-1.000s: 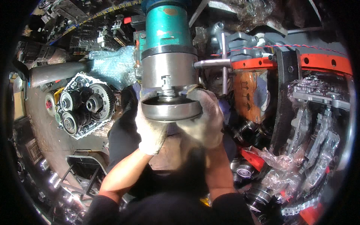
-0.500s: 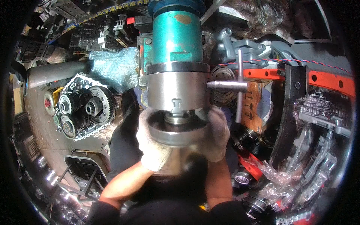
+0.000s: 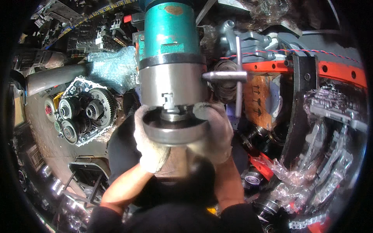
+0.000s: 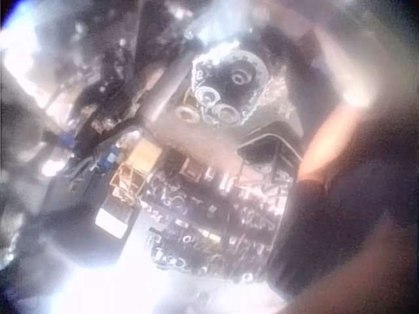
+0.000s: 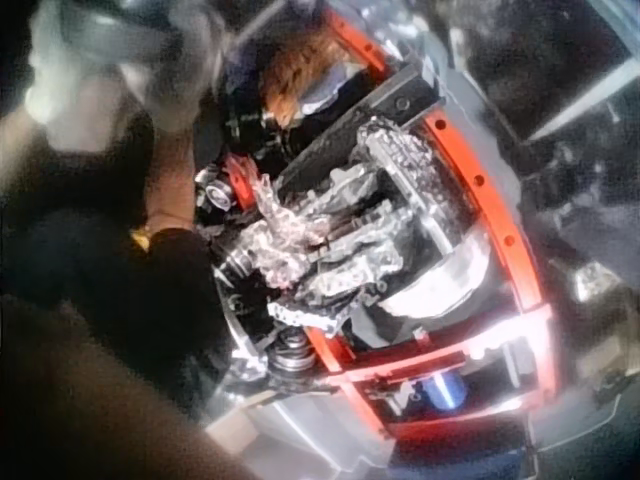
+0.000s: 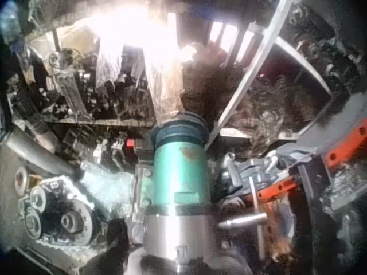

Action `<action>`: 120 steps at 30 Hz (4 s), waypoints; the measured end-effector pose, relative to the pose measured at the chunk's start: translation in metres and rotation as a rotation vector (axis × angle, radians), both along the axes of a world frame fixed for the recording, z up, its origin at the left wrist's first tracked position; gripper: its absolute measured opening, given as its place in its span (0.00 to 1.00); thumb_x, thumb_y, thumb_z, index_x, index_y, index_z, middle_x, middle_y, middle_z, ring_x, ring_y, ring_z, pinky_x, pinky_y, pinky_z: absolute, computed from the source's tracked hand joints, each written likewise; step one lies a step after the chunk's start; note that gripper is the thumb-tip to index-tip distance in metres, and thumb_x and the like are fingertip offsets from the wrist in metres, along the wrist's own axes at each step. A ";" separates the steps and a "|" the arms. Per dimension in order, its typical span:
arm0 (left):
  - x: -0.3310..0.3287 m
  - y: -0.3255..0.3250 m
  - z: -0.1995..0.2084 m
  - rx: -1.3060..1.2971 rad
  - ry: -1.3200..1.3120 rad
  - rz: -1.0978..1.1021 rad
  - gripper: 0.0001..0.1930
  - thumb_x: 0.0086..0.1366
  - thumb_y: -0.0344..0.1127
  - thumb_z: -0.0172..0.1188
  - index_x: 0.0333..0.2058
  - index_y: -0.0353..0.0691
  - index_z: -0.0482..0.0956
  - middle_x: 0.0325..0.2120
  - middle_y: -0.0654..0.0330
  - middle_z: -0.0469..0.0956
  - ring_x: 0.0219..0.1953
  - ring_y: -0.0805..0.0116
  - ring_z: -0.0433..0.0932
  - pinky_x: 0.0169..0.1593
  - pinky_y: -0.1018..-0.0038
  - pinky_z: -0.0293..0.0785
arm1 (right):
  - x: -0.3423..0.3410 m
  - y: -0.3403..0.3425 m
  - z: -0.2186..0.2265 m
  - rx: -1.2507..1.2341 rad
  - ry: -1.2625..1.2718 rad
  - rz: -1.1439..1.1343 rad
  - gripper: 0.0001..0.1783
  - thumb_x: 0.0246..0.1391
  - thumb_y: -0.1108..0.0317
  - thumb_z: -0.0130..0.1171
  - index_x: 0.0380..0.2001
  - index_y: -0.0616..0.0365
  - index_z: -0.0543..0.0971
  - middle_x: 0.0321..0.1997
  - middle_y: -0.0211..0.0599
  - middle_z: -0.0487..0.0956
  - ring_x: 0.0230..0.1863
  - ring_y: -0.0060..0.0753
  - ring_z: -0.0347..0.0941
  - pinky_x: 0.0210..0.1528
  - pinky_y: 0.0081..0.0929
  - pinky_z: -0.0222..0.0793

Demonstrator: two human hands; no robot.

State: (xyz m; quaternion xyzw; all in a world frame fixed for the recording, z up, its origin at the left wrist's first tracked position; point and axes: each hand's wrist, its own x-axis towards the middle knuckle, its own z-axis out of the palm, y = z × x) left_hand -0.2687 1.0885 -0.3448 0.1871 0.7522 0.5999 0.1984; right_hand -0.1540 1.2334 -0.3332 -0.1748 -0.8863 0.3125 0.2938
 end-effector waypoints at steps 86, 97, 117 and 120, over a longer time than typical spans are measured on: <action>-0.079 -0.084 -0.061 1.101 -1.295 -0.421 0.33 0.80 0.54 0.48 0.74 0.39 0.63 0.70 0.44 0.68 0.73 0.49 0.68 0.75 0.48 0.67 | -0.085 0.113 0.080 0.854 -0.796 -0.253 0.21 0.60 0.57 0.55 0.31 0.65 0.86 0.39 0.62 0.85 0.45 0.62 0.83 0.54 0.53 0.77; -0.082 -0.092 -0.056 1.255 -1.326 -0.510 0.32 0.81 0.54 0.45 0.73 0.39 0.65 0.70 0.47 0.70 0.71 0.54 0.70 0.74 0.53 0.69 | -0.079 0.094 0.094 0.461 -0.528 -0.255 0.21 0.61 0.57 0.60 0.50 0.62 0.82 0.54 0.57 0.84 0.51 0.57 0.84 0.60 0.44 0.76; -0.077 -0.105 -0.032 0.710 -0.455 -0.528 0.30 0.82 0.52 0.45 0.72 0.39 0.66 0.68 0.49 0.72 0.70 0.57 0.71 0.73 0.56 0.72 | -0.070 0.095 0.091 0.878 -0.069 0.177 0.06 0.56 0.71 0.71 0.37 0.50 0.87 0.39 0.37 0.87 0.36 0.47 0.84 0.38 0.40 0.80; -0.077 -0.114 -0.031 0.622 -0.345 -0.549 0.29 0.82 0.52 0.45 0.72 0.39 0.66 0.68 0.49 0.72 0.70 0.57 0.72 0.73 0.56 0.72 | -0.068 0.096 0.087 1.036 -0.034 0.119 0.06 0.53 0.71 0.72 0.35 0.49 0.88 0.37 0.36 0.86 0.41 0.47 0.82 0.47 0.46 0.77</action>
